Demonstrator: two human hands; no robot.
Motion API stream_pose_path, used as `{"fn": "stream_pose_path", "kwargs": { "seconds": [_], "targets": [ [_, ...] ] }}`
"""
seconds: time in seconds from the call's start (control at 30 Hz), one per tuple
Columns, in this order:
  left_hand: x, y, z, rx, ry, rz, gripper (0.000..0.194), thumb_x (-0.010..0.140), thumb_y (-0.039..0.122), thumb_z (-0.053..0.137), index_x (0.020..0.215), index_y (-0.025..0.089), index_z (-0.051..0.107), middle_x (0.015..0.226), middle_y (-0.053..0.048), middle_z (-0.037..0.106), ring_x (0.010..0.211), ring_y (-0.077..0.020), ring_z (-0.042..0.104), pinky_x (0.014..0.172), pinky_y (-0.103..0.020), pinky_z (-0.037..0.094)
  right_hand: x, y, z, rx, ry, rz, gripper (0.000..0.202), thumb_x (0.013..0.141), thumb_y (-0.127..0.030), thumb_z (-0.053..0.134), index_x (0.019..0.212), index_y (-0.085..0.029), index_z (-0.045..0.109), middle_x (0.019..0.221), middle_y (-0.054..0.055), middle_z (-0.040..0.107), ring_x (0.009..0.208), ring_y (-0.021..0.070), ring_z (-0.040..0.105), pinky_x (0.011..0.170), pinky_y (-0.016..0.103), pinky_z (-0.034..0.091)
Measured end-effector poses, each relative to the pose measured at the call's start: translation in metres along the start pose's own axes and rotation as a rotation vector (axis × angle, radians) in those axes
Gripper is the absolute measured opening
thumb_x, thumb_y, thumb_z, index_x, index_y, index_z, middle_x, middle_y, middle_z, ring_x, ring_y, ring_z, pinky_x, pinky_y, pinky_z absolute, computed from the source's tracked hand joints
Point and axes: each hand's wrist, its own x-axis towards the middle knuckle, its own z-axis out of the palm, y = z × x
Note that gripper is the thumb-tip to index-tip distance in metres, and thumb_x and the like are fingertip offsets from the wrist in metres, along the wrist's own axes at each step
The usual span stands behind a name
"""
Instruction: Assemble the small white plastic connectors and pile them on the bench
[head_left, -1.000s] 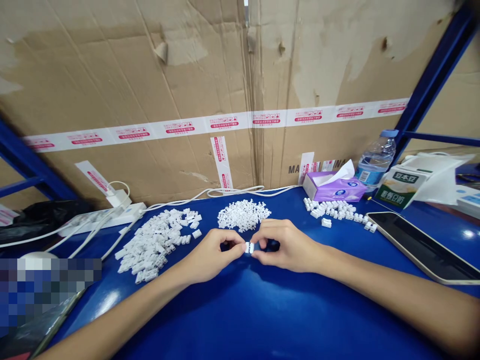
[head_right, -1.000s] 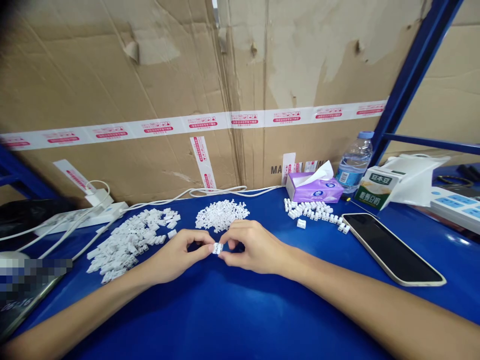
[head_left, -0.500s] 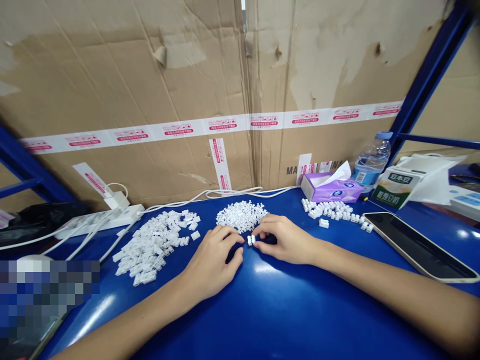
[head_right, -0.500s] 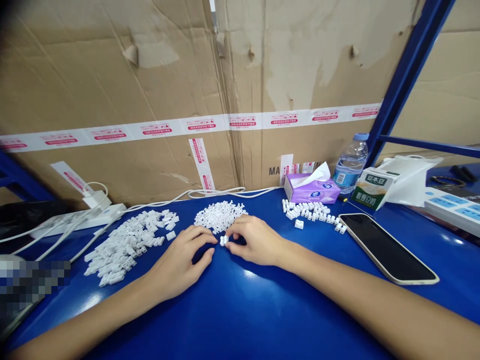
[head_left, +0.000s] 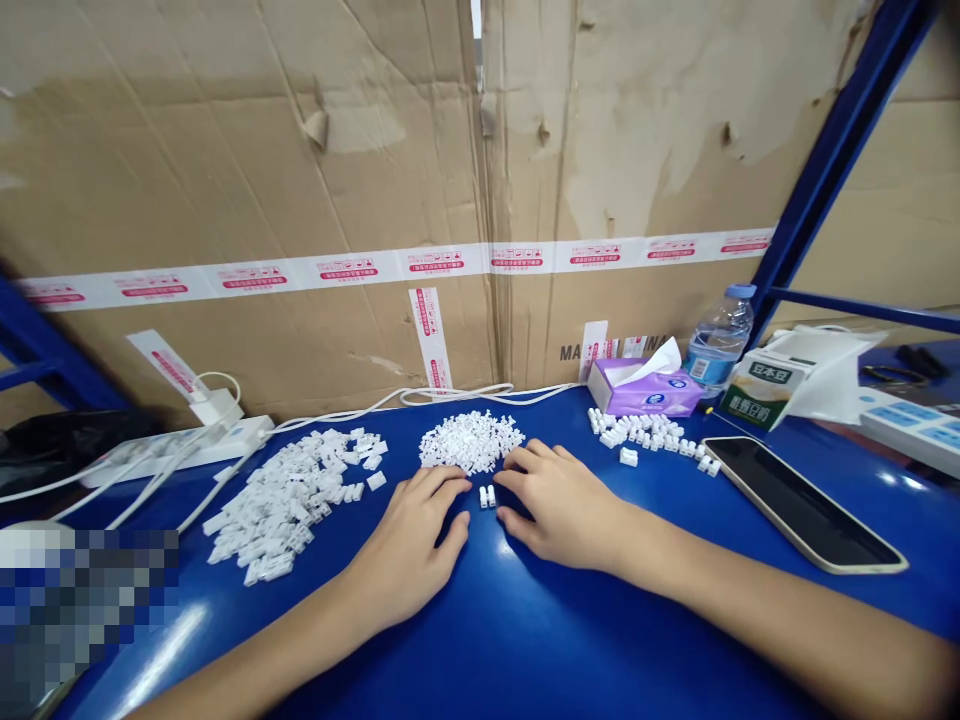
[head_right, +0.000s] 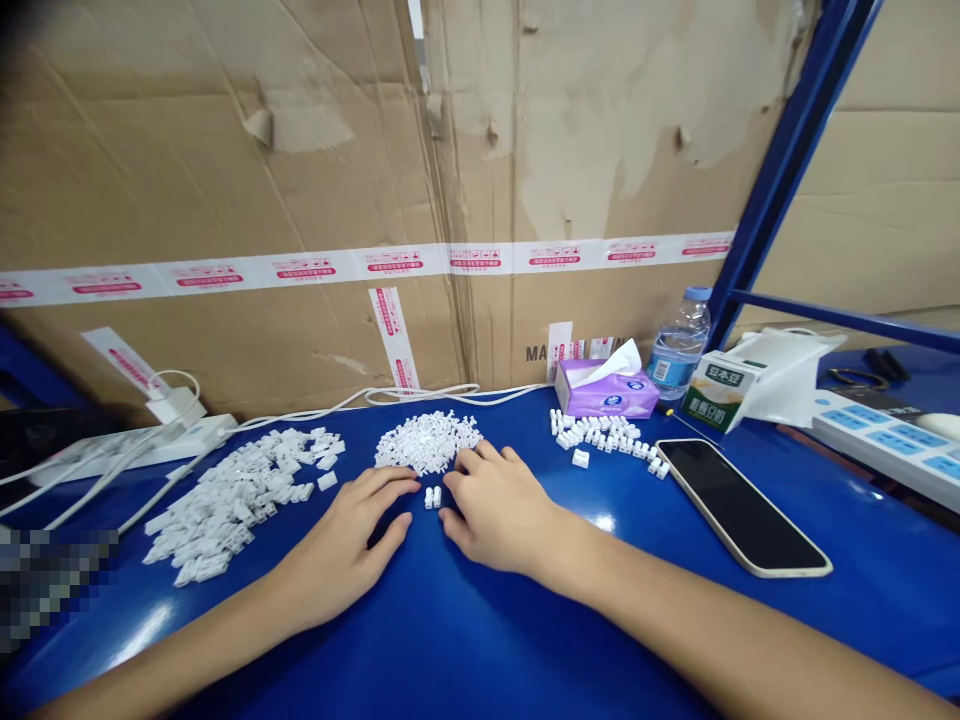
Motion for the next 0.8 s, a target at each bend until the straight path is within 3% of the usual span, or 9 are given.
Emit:
{"fn": "stream_pose_path", "kwargs": {
  "seconds": [0.13, 0.3, 0.53, 0.8],
  "targets": [
    [-0.005, 0.002, 0.0, 0.058, -0.026, -0.019, 0.037, 0.102, 0.025, 0.045, 0.133, 0.019, 0.062, 0.141, -0.012, 0.06, 0.13, -0.0301, 0.056, 0.109, -0.054, 0.047, -0.008, -0.012, 0.001, -0.105, -0.044, 0.066, 0.042, 0.1, -0.037, 0.046, 0.124, -0.01, 0.068, 0.128, 0.02, 0.067, 0.117, 0.0366, 0.059, 0.095, 0.055, 0.049],
    [-0.012, 0.004, -0.007, 0.122, -0.112, -0.003, 0.047, 0.104, 0.035, 0.045, 0.147, 0.017, 0.052, 0.156, -0.012, 0.048, 0.144, -0.0309, 0.045, 0.118, -0.055, 0.038, -0.013, -0.01, 0.014, -0.109, -0.104, 0.134, 0.067, 0.104, -0.045, 0.036, 0.151, 0.001, 0.043, 0.158, 0.025, 0.039, 0.146, 0.0432, 0.036, 0.116, 0.057, 0.037],
    [-0.016, 0.005, -0.013, 0.137, -0.253, 0.035, 0.065, 0.105, 0.053, 0.039, 0.159, 0.017, 0.034, 0.164, -0.013, 0.029, 0.152, -0.0325, 0.028, 0.123, -0.058, 0.027, -0.015, -0.01, 0.021, -0.028, -0.147, 0.158, 0.071, 0.104, -0.047, 0.031, 0.155, 0.002, 0.035, 0.162, 0.026, 0.026, 0.152, 0.0429, 0.021, 0.121, 0.061, 0.029],
    [-0.019, 0.002, -0.011, 0.132, -0.233, 0.051, 0.066, 0.105, 0.054, 0.04, 0.161, 0.02, 0.031, 0.165, -0.011, 0.026, 0.152, -0.0329, 0.027, 0.124, -0.056, 0.026, -0.014, -0.01, 0.021, 0.012, -0.152, 0.164, 0.071, 0.103, -0.046, 0.034, 0.154, 0.003, 0.036, 0.161, 0.027, 0.025, 0.151, 0.0439, 0.019, 0.121, 0.065, 0.027]
  ]
}}
